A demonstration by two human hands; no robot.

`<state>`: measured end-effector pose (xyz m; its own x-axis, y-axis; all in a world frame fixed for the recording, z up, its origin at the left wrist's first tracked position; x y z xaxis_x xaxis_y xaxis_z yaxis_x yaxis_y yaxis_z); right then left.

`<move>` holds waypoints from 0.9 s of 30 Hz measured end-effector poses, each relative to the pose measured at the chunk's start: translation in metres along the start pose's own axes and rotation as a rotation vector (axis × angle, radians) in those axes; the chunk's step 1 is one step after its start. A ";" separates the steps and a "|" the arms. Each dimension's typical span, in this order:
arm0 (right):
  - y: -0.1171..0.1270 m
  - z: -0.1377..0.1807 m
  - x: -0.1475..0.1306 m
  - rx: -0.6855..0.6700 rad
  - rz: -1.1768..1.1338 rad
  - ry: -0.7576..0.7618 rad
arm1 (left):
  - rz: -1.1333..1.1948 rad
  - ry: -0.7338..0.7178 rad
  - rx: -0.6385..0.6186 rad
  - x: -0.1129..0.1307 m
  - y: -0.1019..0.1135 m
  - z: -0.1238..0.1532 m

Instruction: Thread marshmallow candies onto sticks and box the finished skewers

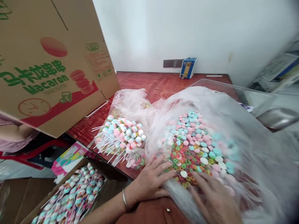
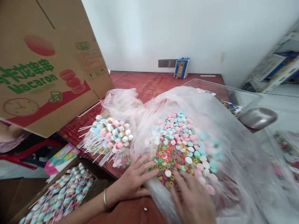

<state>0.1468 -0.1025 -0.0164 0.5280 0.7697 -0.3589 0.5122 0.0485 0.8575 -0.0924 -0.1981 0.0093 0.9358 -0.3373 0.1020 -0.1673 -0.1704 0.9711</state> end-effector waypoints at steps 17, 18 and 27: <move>-0.024 -0.041 0.035 0.041 0.168 -0.092 | -0.180 -0.011 0.085 -0.014 -0.044 -0.102; -0.024 -0.040 0.033 0.044 0.167 -0.102 | -0.166 -0.028 0.093 -0.015 -0.044 -0.100; -0.022 -0.041 0.024 0.014 0.114 -0.158 | -0.101 -0.125 0.205 -0.033 -0.037 -0.048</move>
<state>0.1207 -0.0589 -0.0286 0.6824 0.6600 -0.3141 0.4519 -0.0431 0.8910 -0.1023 -0.1359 -0.0196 0.9076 -0.4185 -0.0330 -0.1461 -0.3886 0.9098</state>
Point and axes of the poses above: each hand's wrist, its own z-axis away from the middle knuckle, its own y-axis out of the back of the hand, x = y × z, the point moved 1 cm from there along -z, towards the middle knuckle, and after that the axes turned 7 degrees about -z, right-handed, at the moved point
